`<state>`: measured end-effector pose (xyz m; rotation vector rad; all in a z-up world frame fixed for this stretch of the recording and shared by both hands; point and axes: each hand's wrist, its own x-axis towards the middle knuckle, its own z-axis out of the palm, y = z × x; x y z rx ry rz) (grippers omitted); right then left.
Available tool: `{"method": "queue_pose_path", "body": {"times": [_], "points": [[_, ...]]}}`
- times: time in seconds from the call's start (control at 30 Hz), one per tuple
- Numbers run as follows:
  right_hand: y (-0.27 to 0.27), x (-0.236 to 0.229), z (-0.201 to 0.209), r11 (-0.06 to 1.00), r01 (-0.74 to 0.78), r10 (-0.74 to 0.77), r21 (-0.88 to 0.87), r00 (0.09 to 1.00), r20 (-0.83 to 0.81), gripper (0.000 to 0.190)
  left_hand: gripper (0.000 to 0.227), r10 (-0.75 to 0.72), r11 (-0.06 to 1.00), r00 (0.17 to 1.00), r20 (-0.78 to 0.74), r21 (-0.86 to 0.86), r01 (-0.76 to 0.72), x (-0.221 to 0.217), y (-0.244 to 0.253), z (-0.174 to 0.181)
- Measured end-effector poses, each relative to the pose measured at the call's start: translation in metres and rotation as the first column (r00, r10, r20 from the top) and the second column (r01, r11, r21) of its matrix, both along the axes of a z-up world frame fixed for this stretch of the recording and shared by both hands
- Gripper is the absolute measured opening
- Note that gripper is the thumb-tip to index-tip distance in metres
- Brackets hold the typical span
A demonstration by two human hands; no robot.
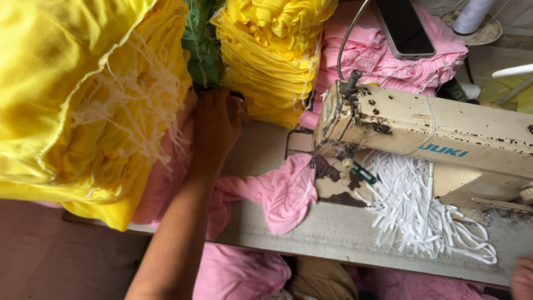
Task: Sewing white elastic bands onto pink fabric pieces using an industrial sewing machine in a factory setting.
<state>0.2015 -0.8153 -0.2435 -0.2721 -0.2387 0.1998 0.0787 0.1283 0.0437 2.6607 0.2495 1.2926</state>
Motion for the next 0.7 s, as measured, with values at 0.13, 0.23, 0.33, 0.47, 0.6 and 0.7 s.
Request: {"method": "queue_pose_path", "body": {"times": [0.13, 0.23, 0.33, 0.47, 0.6, 0.7], "points": [[0.218, -0.068, 0.121, 0.942, -0.176, 0.181, -0.284, 0.983, -0.009, 0.044, 0.044, 0.082, 0.996, 0.996, -0.02, 0.031, -0.082, 0.005, 0.002, -0.015], [0.429, -0.169, 0.216, 0.543, -0.161, -0.064, -0.824, 0.971, -0.232, 0.024, 0.04, 0.076, 0.996, 0.997, 0.01, 0.055, -0.076, 0.01, 0.001, -0.021], [0.538, -0.189, 0.24, 0.374, -0.473, 0.266, -0.798, 0.879, -0.396, 0.027, 0.047, 0.03, 0.999, 1.0, 0.004, 0.039, -0.03, 0.011, 0.003, -0.028], [0.645, -0.182, 0.303, 0.225, -0.632, 0.48, -0.742, 0.734, -0.48, 0.046, 0.054, 0.027, 1.0, 0.999, -0.025, -0.012, -0.027, 0.007, 0.001, -0.031], [0.735, -0.114, 0.296, 0.458, -0.348, 0.524, -0.818, 0.849, -0.068, 0.034, 0.056, -0.036, 0.99, 0.995, 0.089, -0.134, 0.048, 0.004, -0.002, -0.032], [0.803, -0.059, 0.326, 0.315, 0.33, 0.348, -0.89, 0.832, 0.432, 0.028, 0.049, -0.005, 0.993, 0.983, 0.182, -0.119, 0.027, 0.007, -0.007, -0.033]]}}
